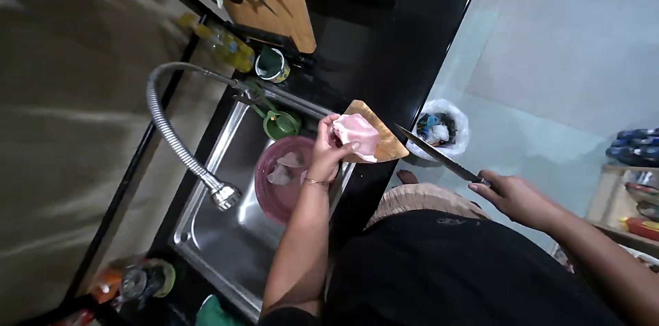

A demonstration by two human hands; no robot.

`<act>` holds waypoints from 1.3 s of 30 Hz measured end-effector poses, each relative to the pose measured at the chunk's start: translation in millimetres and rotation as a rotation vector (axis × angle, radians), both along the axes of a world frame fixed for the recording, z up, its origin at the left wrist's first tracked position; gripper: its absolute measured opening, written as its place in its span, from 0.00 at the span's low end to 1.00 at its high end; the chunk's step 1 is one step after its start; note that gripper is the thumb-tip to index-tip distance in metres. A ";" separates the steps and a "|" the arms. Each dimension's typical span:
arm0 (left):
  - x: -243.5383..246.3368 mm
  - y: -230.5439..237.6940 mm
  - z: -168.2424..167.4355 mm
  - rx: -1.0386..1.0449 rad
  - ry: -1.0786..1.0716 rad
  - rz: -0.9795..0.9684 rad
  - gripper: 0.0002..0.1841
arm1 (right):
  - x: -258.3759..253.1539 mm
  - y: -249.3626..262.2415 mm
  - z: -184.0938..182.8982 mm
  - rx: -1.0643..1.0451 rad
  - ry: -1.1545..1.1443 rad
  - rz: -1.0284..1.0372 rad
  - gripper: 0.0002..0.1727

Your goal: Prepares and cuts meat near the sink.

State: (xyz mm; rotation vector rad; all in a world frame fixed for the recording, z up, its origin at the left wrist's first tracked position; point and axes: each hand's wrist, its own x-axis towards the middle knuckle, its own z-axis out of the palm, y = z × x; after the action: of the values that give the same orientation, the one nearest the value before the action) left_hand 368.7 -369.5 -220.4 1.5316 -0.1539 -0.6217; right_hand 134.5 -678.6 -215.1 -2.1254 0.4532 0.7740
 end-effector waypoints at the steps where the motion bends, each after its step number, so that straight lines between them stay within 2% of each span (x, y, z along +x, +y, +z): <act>1: -0.2 3.8 -2.3 -0.134 0.051 -0.015 0.49 | 0.6 1.1 -0.4 0.016 0.006 0.002 0.23; 3: -1.7 5.8 -8.0 -0.299 0.109 -0.045 0.51 | 2.3 3.6 -1.4 0.039 -0.007 0.010 0.23; 6: -7.7 2.2 -20.2 -0.445 0.159 -0.040 0.46 | 5.7 8.3 -3.3 0.050 -0.044 0.040 0.23; 10: -10.9 -2.4 -29.2 -0.486 0.206 -0.074 0.45 | 10.8 12.6 -0.5 0.049 -0.084 0.060 0.23; 18: -4.9 -7.2 -29.0 -0.369 0.172 -0.189 0.50 | 12.0 15.1 -1.1 0.046 -0.116 0.079 0.23; 24: 3.1 11.0 -9.4 -0.035 -0.029 -0.235 0.46 | 14.6 16.3 0.1 0.014 -0.099 0.122 0.23; 26: 5.4 20.2 4.2 0.100 -0.006 -0.168 0.45 | 13.7 16.9 -1.1 0.024 -0.108 0.140 0.23; 29: 5.2 27.5 13.6 0.224 0.073 -0.022 0.33 | 13.7 18.1 -6.1 0.043 -0.127 0.158 0.23; 31: 3.2 27.1 11.6 0.224 0.125 0.100 0.27 | 13.4 17.5 -9.5 0.047 -0.123 0.151 0.24; 34: 5.1 22.7 8.0 0.140 0.241 0.219 0.25 | 13.6 14.8 -9.5 0.038 -0.097 0.126 0.23; 36: 8.2 17.2 6.0 0.199 0.252 0.235 0.25 | 14.8 13.1 -6.8 0.029 -0.085 0.118 0.23; 38: 10.0 14.1 0.0 0.297 0.187 0.197 0.17 | 15.9 12.2 -4.6 0.018 -0.077 0.114 0.23; 39: 10.2 12.2 -0.7 0.338 0.171 0.170 0.22 | 15.8 12.1 -4.1 0.012 -0.077 0.112 0.23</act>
State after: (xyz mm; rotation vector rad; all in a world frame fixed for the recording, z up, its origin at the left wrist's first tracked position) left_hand 378.9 -357.3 -221.0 1.7843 0.2209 -0.6622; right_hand 150.3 -666.6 -219.1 -2.1759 0.2900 0.7519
